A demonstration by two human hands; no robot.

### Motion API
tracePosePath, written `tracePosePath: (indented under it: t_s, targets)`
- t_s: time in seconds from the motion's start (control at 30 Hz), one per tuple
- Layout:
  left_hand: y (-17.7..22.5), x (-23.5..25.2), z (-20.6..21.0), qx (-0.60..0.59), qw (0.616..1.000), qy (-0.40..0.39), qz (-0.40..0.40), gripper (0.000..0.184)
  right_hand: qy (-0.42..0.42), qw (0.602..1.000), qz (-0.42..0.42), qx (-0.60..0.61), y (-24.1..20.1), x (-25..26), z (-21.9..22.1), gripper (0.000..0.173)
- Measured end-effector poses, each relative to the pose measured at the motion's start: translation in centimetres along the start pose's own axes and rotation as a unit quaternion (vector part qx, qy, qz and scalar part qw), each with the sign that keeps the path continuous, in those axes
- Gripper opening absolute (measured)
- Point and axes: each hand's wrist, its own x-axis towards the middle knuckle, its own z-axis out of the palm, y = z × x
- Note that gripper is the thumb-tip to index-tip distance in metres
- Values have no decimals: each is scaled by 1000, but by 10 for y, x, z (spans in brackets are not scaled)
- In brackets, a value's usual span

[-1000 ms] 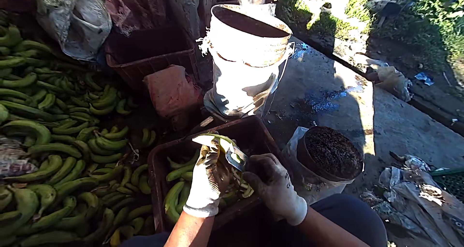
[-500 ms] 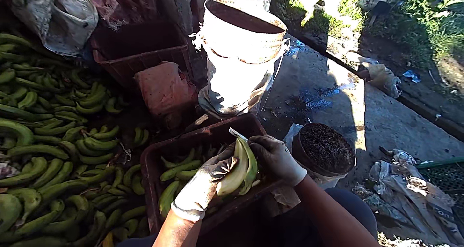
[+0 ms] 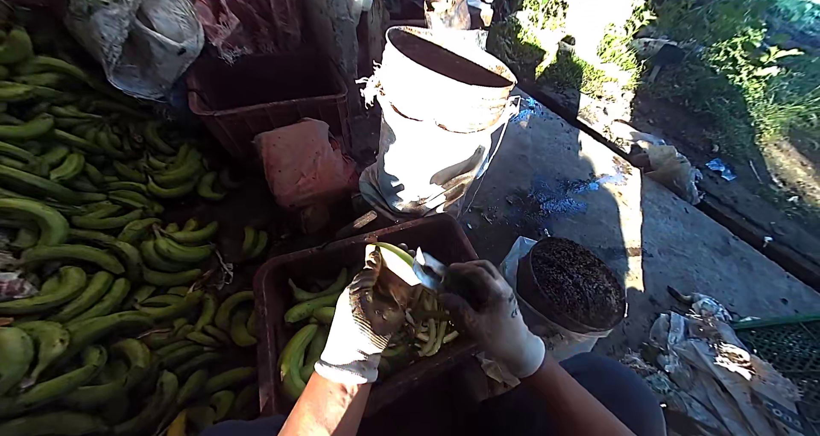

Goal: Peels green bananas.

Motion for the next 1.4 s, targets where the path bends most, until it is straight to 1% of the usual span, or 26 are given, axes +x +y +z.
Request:
tracePosePath:
  t_s: [0.07,0.1,0.17,0.23,0.3,0.33,0.4,0.5,0.53,0.57,0.6,0.63,0.67,0.73,0.8,0.83,0.9,0.97,1.07,1.1,1.17,1.23,1.3,1.33,1.37,1.4]
  targets:
    - [0,-1,-1,12,1000,0,-8,41,-22,999,-25,-9,0,-5,10,44]
    - [-1,-3,-1,27,999,8,-20,40,-28,999,-34,-11,1,-6,12,43]
    - [0,-6,1,63,997,0,-42,37,-33,998,-56,-12,2,-5,11,43]
    - [3,-9,4,129,990,-15,-47,32,-27,997,-70,-14,2,-4,8,42]
    - [6,-17,5,214,974,-61,-50,28,-19,998,-61,0,2,-1,4,40]
    - [7,-21,7,247,963,-90,-58,29,-23,999,-45,13,2,3,1,39]
    - [8,-25,11,276,947,-136,-88,35,-53,998,10,37,6,12,-5,35]
    - [8,-31,15,275,933,-189,-133,40,-125,980,154,-14,28,27,-12,38]
    - [7,-32,17,263,934,-198,-141,42,-125,972,199,-31,36,30,-12,39]
    - [6,-31,19,259,935,-195,-141,47,-107,966,229,-47,42,32,-13,40]
    - [6,-30,21,268,938,-174,-134,52,-77,966,239,-59,43,31,-15,41]
    - [6,-28,21,272,944,-146,-114,57,-46,971,225,-66,40,29,-17,42]
    - [6,-24,18,262,953,-124,-88,56,-17,980,187,-62,35,27,-18,43]
    - [5,-16,8,205,975,-84,-29,43,11,996,83,-34,21,19,-18,42]
    - [5,-9,3,128,990,-55,2,35,-3,1000,2,-6,10,9,-15,42]
    - [6,-9,2,89,995,-43,0,34,-17,999,-30,-5,7,5,-13,42]
    - [8,-9,5,57,998,-24,-15,35,-43,996,-73,-12,5,-1,-7,42]
    - [8,-10,2,63,996,-54,-36,35,-51,994,-97,-2,5,-3,-2,41]
    - [7,-16,3,127,984,-113,-43,30,-50,993,-106,15,2,1,-6,40]
    - [8,-18,4,159,978,-126,-41,28,-47,994,-94,24,1,3,-8,40]
    - [9,-22,7,218,964,-140,-52,31,-40,997,-41,43,1,8,-10,39]
    - [9,-24,9,260,952,-145,-71,37,-43,998,41,20,9,16,-13,37]
    - [11,-26,9,273,943,-173,-84,47,-60,990,127,-16,25,26,-17,41]
    - [11,-25,10,265,944,-180,-83,47,-56,987,150,-21,31,27,-19,41]
    - [10,-24,11,252,950,-169,-71,41,-42,987,156,-18,33,27,-20,39]
    - [10,-22,12,235,958,-152,-59,39,-27,989,144,-14,30,25,-23,38]
